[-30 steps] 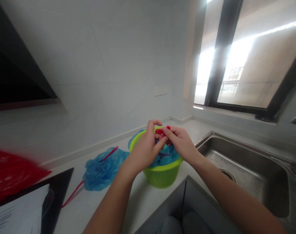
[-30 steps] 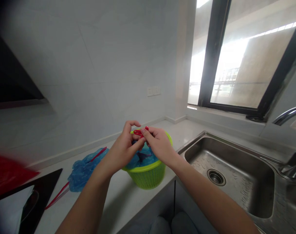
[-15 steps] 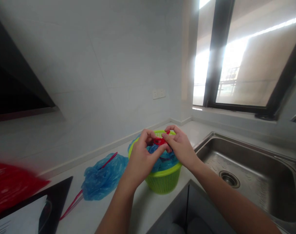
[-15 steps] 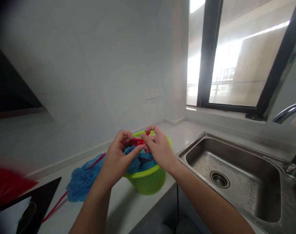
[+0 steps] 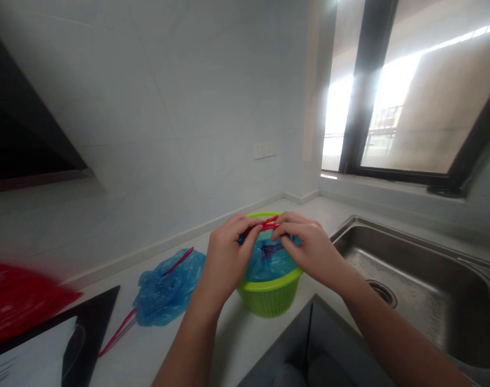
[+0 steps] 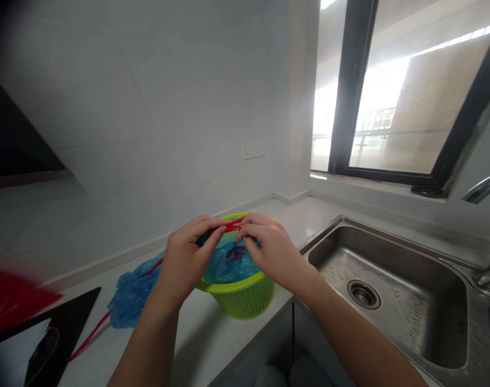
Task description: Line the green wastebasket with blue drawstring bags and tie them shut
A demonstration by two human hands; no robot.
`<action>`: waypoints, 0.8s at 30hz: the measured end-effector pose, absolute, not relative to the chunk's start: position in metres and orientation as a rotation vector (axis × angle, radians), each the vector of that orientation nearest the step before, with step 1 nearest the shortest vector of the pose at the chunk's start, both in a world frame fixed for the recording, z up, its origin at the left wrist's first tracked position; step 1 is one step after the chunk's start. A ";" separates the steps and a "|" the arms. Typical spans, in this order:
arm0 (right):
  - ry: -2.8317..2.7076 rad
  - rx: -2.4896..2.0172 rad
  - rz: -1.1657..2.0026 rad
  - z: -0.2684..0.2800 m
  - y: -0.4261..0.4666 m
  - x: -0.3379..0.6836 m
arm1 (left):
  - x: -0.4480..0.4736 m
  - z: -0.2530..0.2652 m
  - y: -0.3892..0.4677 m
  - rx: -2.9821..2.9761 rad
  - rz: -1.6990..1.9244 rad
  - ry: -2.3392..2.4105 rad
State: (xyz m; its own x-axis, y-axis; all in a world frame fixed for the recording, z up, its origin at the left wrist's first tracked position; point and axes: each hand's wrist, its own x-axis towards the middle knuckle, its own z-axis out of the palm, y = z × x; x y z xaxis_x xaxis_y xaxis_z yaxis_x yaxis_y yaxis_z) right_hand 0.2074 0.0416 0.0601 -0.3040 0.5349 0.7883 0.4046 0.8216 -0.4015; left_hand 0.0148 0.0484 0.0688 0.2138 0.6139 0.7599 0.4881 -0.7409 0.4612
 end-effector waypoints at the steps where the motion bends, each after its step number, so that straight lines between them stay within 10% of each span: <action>1: -1.929 -0.700 0.088 0.059 0.043 0.209 | 0.014 0.069 0.048 2.344 1.527 1.078; 13: -1.954 -0.628 0.089 0.052 0.056 0.205 | 0.010 0.069 0.061 1.449 1.216 0.860; 24: -2.027 -0.717 0.106 0.066 0.053 0.230 | -0.002 0.060 0.088 1.249 1.742 0.952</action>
